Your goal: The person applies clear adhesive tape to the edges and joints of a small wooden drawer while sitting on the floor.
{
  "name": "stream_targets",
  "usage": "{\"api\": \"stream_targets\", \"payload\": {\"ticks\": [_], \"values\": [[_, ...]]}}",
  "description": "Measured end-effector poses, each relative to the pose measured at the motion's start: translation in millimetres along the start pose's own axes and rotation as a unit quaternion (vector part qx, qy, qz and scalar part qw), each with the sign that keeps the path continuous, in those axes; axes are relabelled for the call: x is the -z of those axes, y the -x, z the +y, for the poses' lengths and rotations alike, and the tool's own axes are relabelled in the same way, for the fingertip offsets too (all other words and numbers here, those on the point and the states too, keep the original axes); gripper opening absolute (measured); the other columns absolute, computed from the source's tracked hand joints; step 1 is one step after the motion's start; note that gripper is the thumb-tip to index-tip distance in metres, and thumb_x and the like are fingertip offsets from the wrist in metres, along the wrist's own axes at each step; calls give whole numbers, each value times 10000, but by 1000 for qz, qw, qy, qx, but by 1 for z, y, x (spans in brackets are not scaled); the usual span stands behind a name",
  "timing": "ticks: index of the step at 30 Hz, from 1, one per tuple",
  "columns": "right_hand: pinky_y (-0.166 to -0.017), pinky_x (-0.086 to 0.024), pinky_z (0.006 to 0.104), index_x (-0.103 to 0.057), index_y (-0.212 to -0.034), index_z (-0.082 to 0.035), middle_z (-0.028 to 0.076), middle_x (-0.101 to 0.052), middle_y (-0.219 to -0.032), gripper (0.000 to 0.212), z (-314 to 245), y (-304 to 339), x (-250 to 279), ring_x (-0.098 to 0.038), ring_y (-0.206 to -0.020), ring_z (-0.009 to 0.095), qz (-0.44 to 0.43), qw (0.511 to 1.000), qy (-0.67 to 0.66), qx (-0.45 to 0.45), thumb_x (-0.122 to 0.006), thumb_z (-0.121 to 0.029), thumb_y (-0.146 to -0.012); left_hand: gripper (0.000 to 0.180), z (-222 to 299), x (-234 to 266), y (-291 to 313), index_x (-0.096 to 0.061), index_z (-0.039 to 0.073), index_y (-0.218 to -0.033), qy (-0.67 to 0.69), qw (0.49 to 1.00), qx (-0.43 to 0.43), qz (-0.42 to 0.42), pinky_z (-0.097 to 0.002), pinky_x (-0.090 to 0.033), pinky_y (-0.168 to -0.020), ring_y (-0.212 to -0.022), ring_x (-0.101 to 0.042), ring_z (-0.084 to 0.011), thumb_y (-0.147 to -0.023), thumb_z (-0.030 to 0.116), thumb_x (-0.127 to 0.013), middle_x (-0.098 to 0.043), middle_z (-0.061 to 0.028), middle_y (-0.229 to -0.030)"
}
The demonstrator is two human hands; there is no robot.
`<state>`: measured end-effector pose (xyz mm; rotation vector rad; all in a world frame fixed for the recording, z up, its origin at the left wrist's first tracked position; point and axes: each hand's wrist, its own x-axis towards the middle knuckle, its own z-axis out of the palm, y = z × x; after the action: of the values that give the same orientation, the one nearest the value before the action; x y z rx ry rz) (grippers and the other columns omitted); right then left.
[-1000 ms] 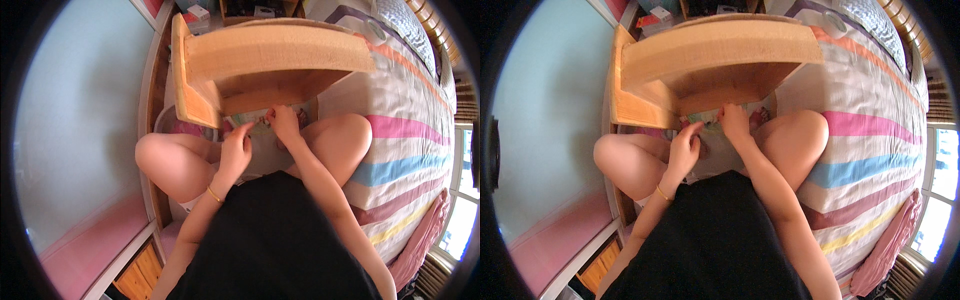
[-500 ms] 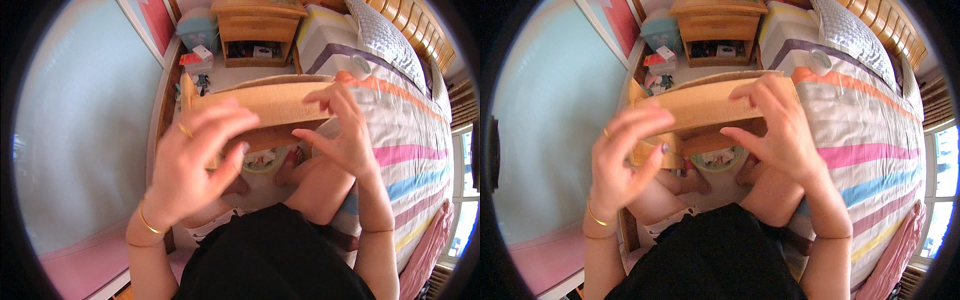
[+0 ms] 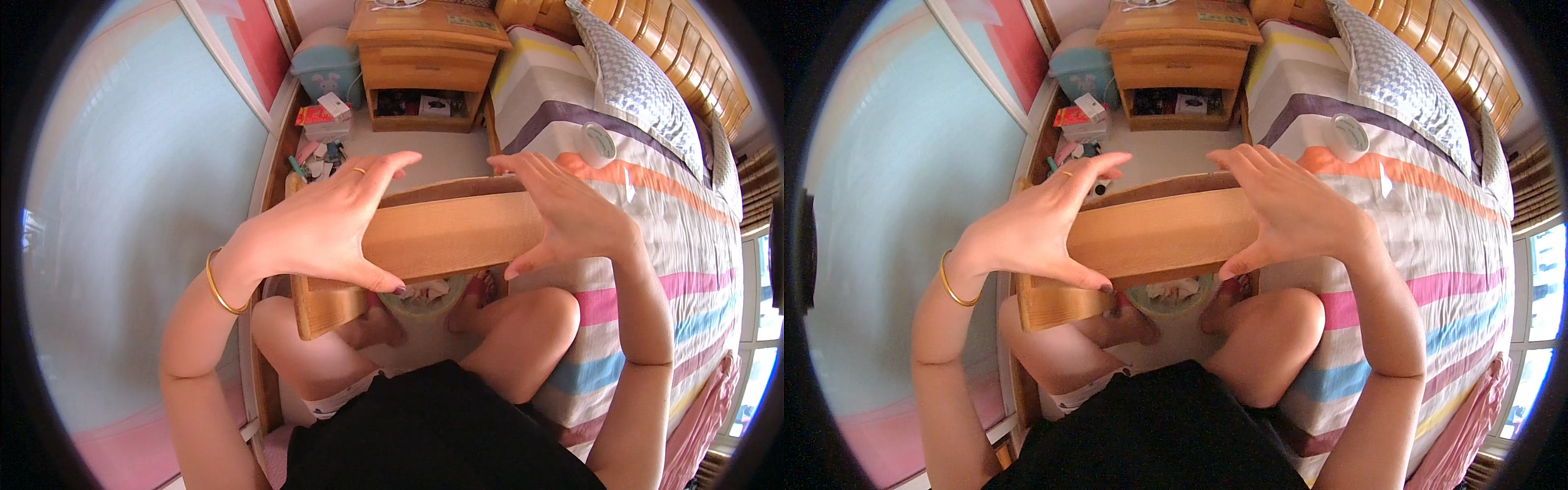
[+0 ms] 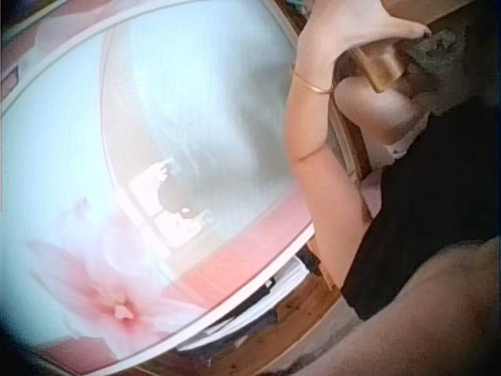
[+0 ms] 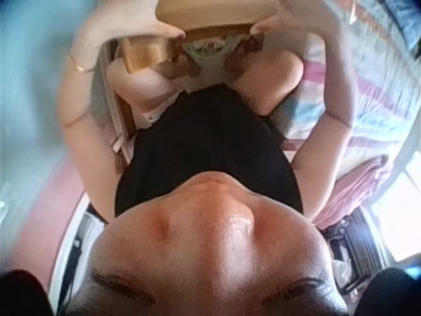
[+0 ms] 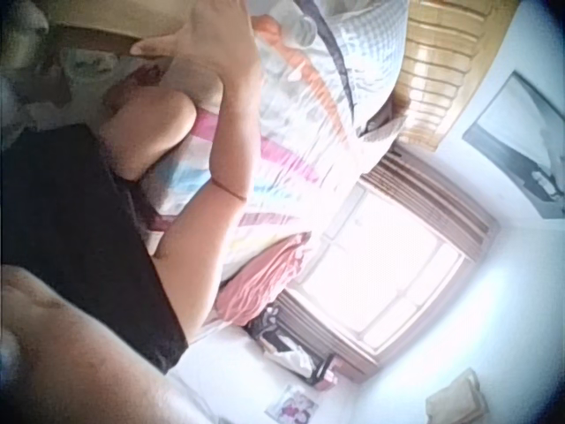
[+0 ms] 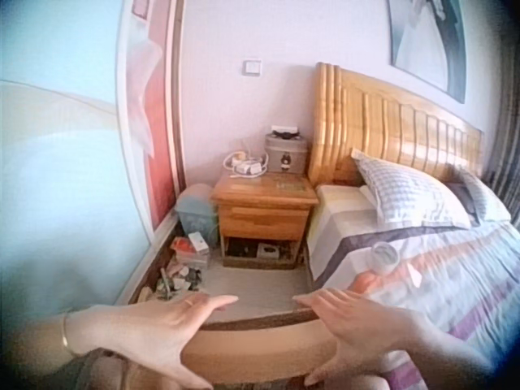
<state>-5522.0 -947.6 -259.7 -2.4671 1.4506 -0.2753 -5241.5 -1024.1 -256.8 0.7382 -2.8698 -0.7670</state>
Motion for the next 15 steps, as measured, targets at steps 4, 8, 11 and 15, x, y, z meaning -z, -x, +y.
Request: {"api": "stream_targets", "payload": {"ticks": [4,8,11,15], "values": [[-896,-390,403,-368,-1216,20,173,-466,-1128,940,6,-3,0,-456,-1080,330,-20,1000,-17,17,-785,-475,-535,1082,3,-5,-17,-163,64,-1354,24,998,21,-51,-398,-357,-989,-1167,-427,-348,-549,359,-823,-407,-216,-1259],[-854,-421,397,-413,-1137,41,163,-475,-1071,845,10,-3,-5,-469,-1047,323,3,999,-37,29,-775,-454,-556,1054,7,-5,-33,-186,33,-1336,13,997,2,-81,-391,-366,-979,-1159,-437,-342,-555,359,-813,-418,-223,-1244],[-840,-427,394,-430,-1117,32,152,-473,-1061,815,10,-4,-6,-469,-1042,316,18,998,-44,35,-773,-453,-559,1002,7,-9,-37,-233,14,-1313,15,996,-4,-87,-387,-380,-958,-1133,-460,-334,-564,363,-801,-444,-218,-1211],[-831,-428,392,-453,-1098,14,143,-473,-1043,781,13,-4,-8,-468,-1029,311,8,998,-46,30,-772,-452,-558,936,8,-8,-41,-298,-4,-1278,8,994,11,-110,-380,-393,-935,-1097,-483,-323,-570,360,-790,-472,-206,-1168]]}}
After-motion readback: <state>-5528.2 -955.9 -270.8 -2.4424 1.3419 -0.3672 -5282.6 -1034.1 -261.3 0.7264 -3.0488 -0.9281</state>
